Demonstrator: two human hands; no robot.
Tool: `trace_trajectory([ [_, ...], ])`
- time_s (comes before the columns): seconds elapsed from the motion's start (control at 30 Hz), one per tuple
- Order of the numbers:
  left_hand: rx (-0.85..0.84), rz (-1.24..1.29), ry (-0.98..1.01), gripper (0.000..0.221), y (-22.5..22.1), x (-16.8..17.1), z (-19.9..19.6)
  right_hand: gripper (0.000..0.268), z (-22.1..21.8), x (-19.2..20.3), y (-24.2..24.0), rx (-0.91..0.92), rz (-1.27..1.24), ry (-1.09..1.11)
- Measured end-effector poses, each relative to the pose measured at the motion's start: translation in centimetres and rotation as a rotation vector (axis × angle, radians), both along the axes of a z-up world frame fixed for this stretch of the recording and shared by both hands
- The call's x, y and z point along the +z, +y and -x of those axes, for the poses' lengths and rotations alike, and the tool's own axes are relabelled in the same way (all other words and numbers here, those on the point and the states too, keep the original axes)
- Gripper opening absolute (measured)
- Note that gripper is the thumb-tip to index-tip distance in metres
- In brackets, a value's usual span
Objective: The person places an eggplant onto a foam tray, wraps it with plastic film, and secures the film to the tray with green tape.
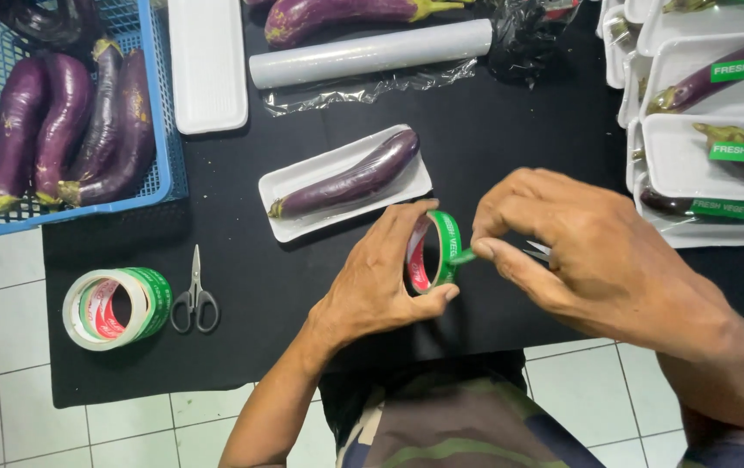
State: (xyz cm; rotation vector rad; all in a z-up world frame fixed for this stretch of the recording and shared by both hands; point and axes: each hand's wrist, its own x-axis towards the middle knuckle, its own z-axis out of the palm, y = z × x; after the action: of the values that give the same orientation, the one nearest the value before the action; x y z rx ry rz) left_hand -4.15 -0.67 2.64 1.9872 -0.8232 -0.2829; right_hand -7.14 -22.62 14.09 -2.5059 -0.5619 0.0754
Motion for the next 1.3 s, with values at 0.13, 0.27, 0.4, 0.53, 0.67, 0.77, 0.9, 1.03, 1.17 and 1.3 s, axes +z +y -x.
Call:
trace_trajectory([
  [0.13, -0.117, -0.054, 0.126, 0.089, 0.0, 0.7, 0.1, 0.013, -1.3, 0.2, 0.0, -0.082, 0.139, 0.124],
  [0.27, -0.069, 0.136, 0.051, 0.090, 0.0, 0.0, 0.3, 0.016, -1.2, 1.2, 0.4, -0.077, 0.229, 0.216],
  [0.4, 0.019, 0.066, 0.011, 0.082, -0.6, 0.2, 0.2, 0.007, -0.7, 1.9, 0.1, -0.009, 0.246, 0.045],
  [0.53, 0.112, -0.027, 0.069, 0.065, -0.9, -0.2, -0.3, 0.008, 0.5, 3.6, 0.1, 0.043, 0.192, -0.041],
  [0.67, 0.009, 0.018, 0.107, 0.086, -1.0, 0.1, 0.0, 0.006, 0.2, 3.6, 0.0, -0.025, 0.178, -0.061],
  [0.77, -0.005, 0.035, 0.121, 0.084, -1.0, 0.2, 0.0, 0.006, -0.1, 4.0, 0.0, -0.061, 0.171, -0.040],
  [0.9, 0.057, 0.001, 0.190, 0.076, -1.0, -0.1, -0.5, 0.006, 0.3, 4.1, 0.3, 0.014, 0.189, -0.114],
  [1.03, 0.101, -0.090, 0.201, 0.074, -1.1, -1.4, -1.0, 0.013, 1.7, 4.4, 0.7, 0.092, 0.095, -0.195],
  [1.17, 0.144, -0.111, 0.335, 0.077, -1.3, -1.0, -1.1, 0.014, 2.9, 4.1, 0.7, 0.125, 0.141, -0.188],
  [1.3, 0.171, -0.243, 0.379, 0.058, -1.5, 0.7, -0.9, 0.015, 3.1, 3.9, 0.1, 0.091, 0.136, -0.205],
])
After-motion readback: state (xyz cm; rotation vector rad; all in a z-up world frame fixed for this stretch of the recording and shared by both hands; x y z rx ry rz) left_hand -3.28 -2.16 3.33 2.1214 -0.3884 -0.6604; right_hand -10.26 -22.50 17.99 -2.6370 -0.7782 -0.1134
